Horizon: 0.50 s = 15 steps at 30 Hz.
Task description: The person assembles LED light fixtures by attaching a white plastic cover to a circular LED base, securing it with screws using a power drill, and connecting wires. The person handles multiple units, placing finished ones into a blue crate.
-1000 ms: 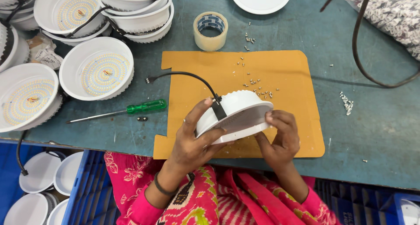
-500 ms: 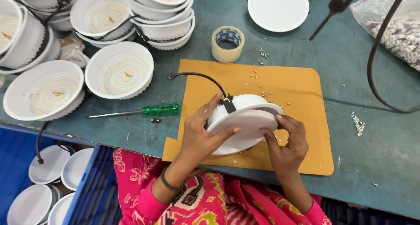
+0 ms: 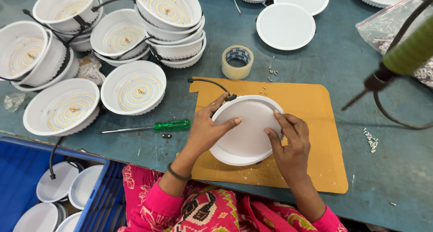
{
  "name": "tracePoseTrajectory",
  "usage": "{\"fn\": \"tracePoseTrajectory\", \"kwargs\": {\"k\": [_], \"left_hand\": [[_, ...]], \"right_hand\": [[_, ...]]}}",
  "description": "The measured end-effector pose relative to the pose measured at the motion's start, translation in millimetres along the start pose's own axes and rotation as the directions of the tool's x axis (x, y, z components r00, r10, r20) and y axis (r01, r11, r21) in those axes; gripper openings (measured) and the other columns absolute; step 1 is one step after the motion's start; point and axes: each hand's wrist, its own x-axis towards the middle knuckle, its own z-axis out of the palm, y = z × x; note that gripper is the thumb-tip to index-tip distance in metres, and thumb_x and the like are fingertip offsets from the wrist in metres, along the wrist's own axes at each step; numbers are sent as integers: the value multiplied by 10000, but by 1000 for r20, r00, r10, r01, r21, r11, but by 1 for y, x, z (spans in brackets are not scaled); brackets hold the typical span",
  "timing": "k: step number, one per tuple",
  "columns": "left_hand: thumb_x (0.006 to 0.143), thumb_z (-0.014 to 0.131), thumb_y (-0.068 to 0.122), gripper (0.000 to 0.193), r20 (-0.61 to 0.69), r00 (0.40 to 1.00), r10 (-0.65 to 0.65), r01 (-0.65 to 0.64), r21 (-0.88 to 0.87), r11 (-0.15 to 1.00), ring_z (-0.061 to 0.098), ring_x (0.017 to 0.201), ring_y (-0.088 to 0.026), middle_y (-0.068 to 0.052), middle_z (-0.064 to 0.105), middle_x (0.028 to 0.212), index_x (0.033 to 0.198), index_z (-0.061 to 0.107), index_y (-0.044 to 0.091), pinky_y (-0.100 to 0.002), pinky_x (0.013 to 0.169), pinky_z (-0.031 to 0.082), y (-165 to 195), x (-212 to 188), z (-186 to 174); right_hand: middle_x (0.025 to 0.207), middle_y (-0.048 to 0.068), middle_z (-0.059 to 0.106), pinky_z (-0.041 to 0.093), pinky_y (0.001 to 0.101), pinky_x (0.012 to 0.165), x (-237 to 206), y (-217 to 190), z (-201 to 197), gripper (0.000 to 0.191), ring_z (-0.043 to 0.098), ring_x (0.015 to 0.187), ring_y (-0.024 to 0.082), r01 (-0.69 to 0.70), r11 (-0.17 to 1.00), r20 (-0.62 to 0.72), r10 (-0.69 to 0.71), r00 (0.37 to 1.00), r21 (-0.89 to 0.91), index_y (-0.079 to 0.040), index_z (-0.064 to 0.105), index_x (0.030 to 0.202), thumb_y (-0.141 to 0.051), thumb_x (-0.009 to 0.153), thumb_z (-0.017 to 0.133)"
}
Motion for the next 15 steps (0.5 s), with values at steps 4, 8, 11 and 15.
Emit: {"fn": "tracePoseTrajectory", "kwargs": {"k": [4,8,11,15], "left_hand": [[774,852,365,771,-18,1000,9,-9,12,1000,786,957,-215,-190,777,1125,1388,599,-27,-330,838,602,0,4,-1],[760,842,355,775,-9,999,-52,52,16,998,792,912,-218,-192,789,1065,1392,592,-18,-332,818,606,2,5,-1],[772,836,333,762,-14,1000,-25,25,27,999,791,930,-238,-208,781,1080,1392,584,-31,-340,833,601,2,5,0],[786,809,294,711,-55,998,1,3,80,997,785,967,-279,-232,752,1153,1374,599,-46,-354,849,593,-3,7,5]], "right_hand": [[1166,125,630,509,370,816,7,-3,1,460,584,1057,271,27,998,11,-26,1000,-57,-55,690,1319,-155,883,799],[1181,149,617,511,388,836,11,-7,0,473,578,1048,287,51,995,41,-48,998,-89,-57,681,1341,-154,891,789],[1203,178,600,518,387,837,13,-8,-2,482,574,1055,303,62,992,70,-54,996,-110,-50,671,1355,-141,893,772],[1181,163,604,512,414,851,19,-7,0,507,573,1029,324,65,980,103,-47,994,-186,-41,679,1354,-143,870,792]]}}
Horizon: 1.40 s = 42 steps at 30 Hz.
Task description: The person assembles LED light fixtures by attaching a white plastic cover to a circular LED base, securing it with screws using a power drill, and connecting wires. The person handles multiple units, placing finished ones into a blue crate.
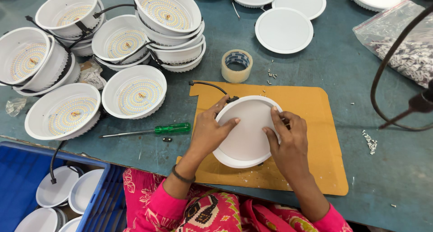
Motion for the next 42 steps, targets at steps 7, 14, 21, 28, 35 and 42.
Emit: {"fn": "tracePoseTrajectory", "kwargs": {"k": [7,14,21,28,35,42], "left_hand": [[753,805,281,586,30,997,-68,67,40,997,784,903,-307,-221,765,1040,1236,680,-27,-381,806,602,-15,20,-6],[729,831,326,481,114,975,-190,176,124,977,789,834,-293,-186,786,918,1079,744,8,-388,766,613,-36,34,-12],[708,855,257,608,60,991,-123,126,-52,991,808,902,-274,-188,795,1033,1235,687,6,-374,804,631,-16,21,-17],[947,854,164,771,67,833,550,-553,125,824,695,1178,-356,-175,669,1360,1586,434,63,-387,992,570,40,-1,-60],[761,770,71,560,58,896,441,-438,279,854,689,1000,-396,-180,686,1104,1289,600,1,-447,883,542,42,-37,-53],[798,757,89,355,0,883,470,-443,336,831,689,906,-362,-155,690,967,1125,655,-3,-449,835,544,32,-43,-29]], "right_hand": [[1477,130,534,350,588,1063,-12,-1,20,573,439,1360,381,124,951,141,-87,986,-284,-119,615,1376,-408,888,690],[1590,47,401,64,777,1090,-16,16,41,771,205,1527,351,258,895,323,-138,936,-365,-144,452,1508,-614,904,546],[1617,125,318,258,632,1177,-4,6,27,745,259,1522,368,83,996,197,-86,977,22,-150,476,1474,-421,844,769],[1244,182,582,534,396,938,68,6,-32,821,615,1117,243,-12,879,252,-123,960,476,-43,459,1480,-126,785,890],[1107,133,742,590,351,842,23,-6,0,460,754,991,291,230,913,175,-301,937,338,-74,648,1241,-12,810,798],[1225,106,745,598,363,939,11,-1,1,499,748,1129,282,181,903,173,-265,949,390,-88,601,1280,-35,816,777]]}}
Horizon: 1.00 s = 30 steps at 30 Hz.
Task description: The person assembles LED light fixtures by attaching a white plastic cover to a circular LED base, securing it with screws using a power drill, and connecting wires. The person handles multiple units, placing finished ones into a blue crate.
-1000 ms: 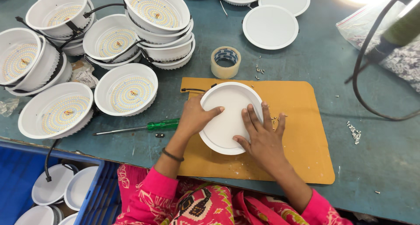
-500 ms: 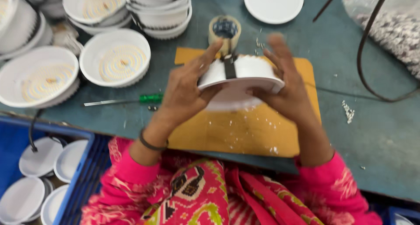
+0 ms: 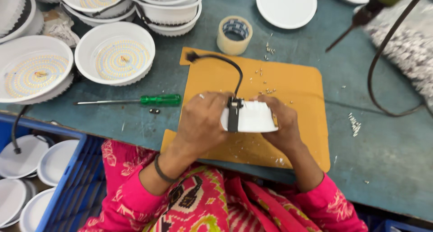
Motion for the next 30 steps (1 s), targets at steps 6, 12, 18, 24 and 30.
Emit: {"fn": "tracePoseTrajectory", "kwargs": {"k": [6,12,18,24,30], "left_hand": [[806,744,154,362,-28,998,64,-62,76,995,699,882,-333,-162,693,972,1112,661,-22,-421,774,543,10,-13,9],[779,829,317,345,-32,981,-189,190,20,982,693,775,-402,-184,717,839,960,728,42,-483,675,551,-33,35,10],[665,861,580,619,285,806,-519,513,102,852,728,734,-376,-244,720,748,742,760,-26,-450,709,572,-128,107,28],[652,906,368,510,525,725,-446,639,-271,720,774,696,-253,-187,761,790,867,742,-64,-376,632,595,-142,116,35],[677,885,336,483,511,751,-417,560,-159,813,766,696,-276,-213,754,791,888,748,-76,-372,654,583,-146,114,39]], "right_hand": [[1423,155,544,499,469,1077,-21,-35,-29,844,573,1287,356,104,992,60,-100,993,-72,-107,529,1421,-429,721,871],[1562,122,412,388,520,1236,-43,4,18,817,452,1452,370,161,956,-233,-219,948,-244,-160,401,1566,-463,932,819],[1678,91,305,72,605,1248,-9,17,69,730,138,1564,397,454,775,469,-233,852,-440,-242,444,1569,-612,953,576],[1688,65,279,15,625,1234,17,32,77,846,84,1573,396,387,809,503,-133,854,-443,-276,381,1596,-752,904,483],[1709,53,263,20,622,1250,15,33,73,859,76,1585,391,341,837,536,-68,841,-429,-301,367,1614,-772,908,498]]}}
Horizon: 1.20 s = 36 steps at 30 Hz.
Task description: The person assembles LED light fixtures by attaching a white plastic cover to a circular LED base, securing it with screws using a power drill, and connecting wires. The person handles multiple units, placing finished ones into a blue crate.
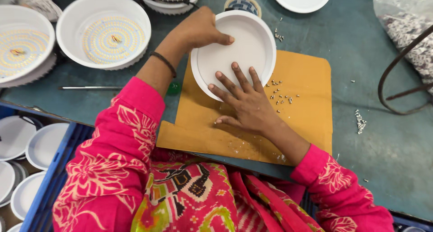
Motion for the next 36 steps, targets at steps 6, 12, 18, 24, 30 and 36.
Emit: {"fn": "tracePoseTrajectory", "kwargs": {"k": [6,12,18,24,30,36], "left_hand": [[705,930,508,643,-113,944,309,-254,347,903,710,790,-436,-295,668,895,821,721,-89,-441,722,575,6,1,12],[658,934,479,565,-147,862,485,-381,443,812,686,785,-475,-281,702,892,814,766,-38,-495,701,544,24,-21,17],[708,916,351,506,-31,972,231,-228,78,971,790,823,-312,-221,771,969,1002,748,-25,-366,763,626,21,-17,4],[717,886,279,530,21,1000,12,-12,-15,1000,784,816,-274,-172,759,985,1143,712,17,-360,754,640,25,-17,4],[678,976,445,689,-77,985,156,-134,239,962,769,812,-322,-267,747,938,985,697,-106,-361,775,606,24,-15,3],[655,952,452,550,-44,929,368,-337,314,888,713,826,-403,-270,698,924,851,756,-23,-425,784,568,23,3,12]], "right_hand": [[1682,78,263,27,640,1222,-4,-6,-10,889,70,1557,408,-20,997,5,20,1000,71,-252,376,1593,-756,876,531],[1665,99,320,128,594,1244,-27,-27,-25,818,136,1569,382,-68,997,30,69,997,-40,-140,449,1533,-646,906,592],[1607,138,396,249,577,1194,-22,-24,-19,801,256,1517,396,-80,996,17,81,997,-27,-78,477,1509,-594,914,625],[1582,93,448,285,532,1188,-11,-13,-19,737,331,1494,346,-93,996,28,93,995,4,-112,513,1484,-433,851,713],[1530,130,505,292,523,1199,-19,-24,-28,657,410,1459,313,-99,991,78,106,991,-92,-50,526,1446,-301,862,692],[1430,179,604,363,524,1150,-23,-26,-16,651,529,1366,326,-72,990,-19,70,997,-126,8,566,1407,-246,821,692]]}}
